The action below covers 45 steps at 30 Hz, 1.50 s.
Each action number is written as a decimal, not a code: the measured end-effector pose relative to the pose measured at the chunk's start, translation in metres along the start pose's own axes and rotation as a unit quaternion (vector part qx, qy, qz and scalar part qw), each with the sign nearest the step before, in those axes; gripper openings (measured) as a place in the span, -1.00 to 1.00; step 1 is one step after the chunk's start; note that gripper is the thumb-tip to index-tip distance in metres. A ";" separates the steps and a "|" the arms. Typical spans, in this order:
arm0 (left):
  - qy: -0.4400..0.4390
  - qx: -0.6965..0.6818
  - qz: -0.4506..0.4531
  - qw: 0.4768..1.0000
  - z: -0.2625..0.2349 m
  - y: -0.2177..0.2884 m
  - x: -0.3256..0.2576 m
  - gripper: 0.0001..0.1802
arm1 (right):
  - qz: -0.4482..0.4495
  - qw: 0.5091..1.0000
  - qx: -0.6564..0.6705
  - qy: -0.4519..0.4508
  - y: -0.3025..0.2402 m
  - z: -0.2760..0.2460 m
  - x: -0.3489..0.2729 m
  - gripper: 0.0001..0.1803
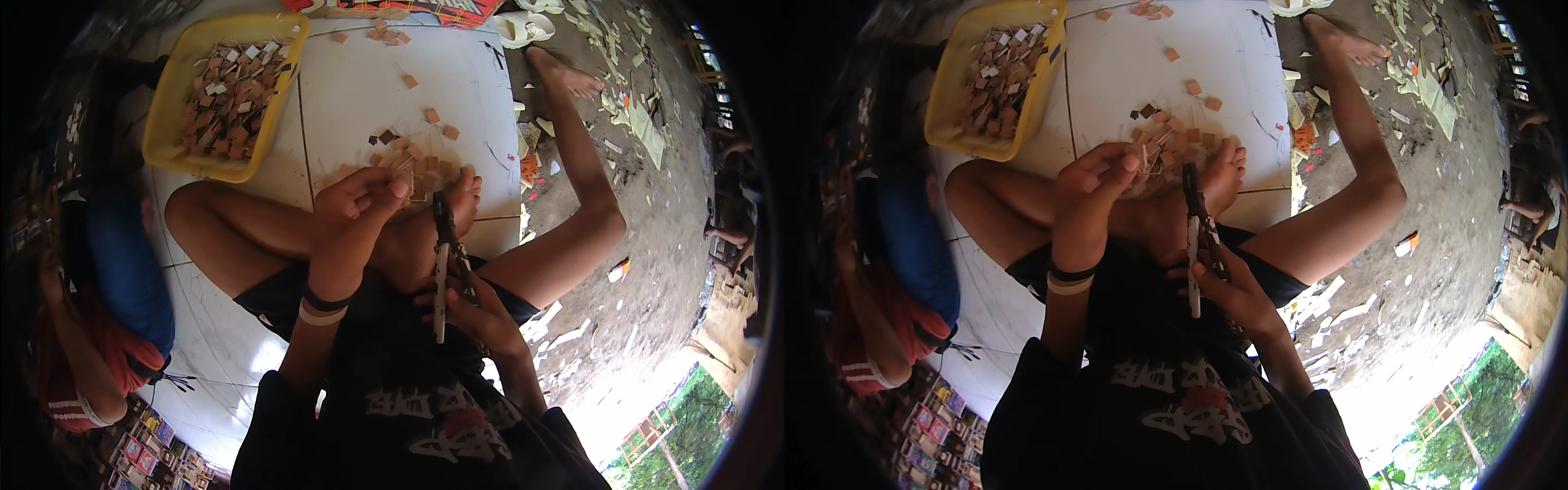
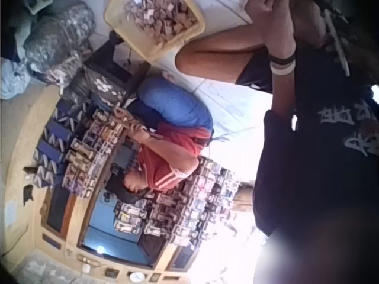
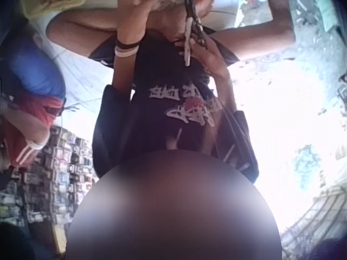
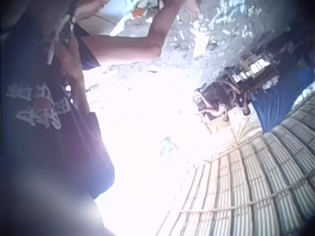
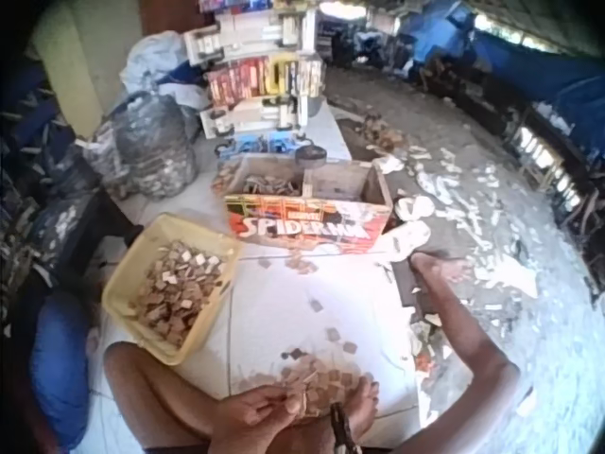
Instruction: The person sits on the floor and uses a knife to shave and shape small wooden blocks. They hold each block in one hand and carefully pare away material with the other, placing finished pieces into a yellow container.
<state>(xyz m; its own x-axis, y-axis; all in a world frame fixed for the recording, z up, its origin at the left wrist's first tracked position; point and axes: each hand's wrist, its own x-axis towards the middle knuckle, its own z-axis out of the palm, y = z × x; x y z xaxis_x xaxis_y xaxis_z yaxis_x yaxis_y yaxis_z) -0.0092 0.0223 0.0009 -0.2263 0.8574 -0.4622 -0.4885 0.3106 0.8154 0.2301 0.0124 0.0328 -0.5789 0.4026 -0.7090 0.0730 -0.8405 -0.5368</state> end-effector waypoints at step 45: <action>-0.116 0.085 0.095 0.985 -0.007 -0.039 -0.005 -0.73 | -0.142 0.858 -0.432 0.237 0.035 -0.004 0.011 -0.68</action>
<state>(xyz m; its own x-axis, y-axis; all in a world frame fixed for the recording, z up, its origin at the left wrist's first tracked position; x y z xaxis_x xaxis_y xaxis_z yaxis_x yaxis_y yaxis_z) 0.0048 0.0036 -0.0308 -0.0913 0.9715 -0.2187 -0.3034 0.1820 0.9353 0.2299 -0.0112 0.0047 -0.2926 0.8216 -0.4893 0.6770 -0.1834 -0.7127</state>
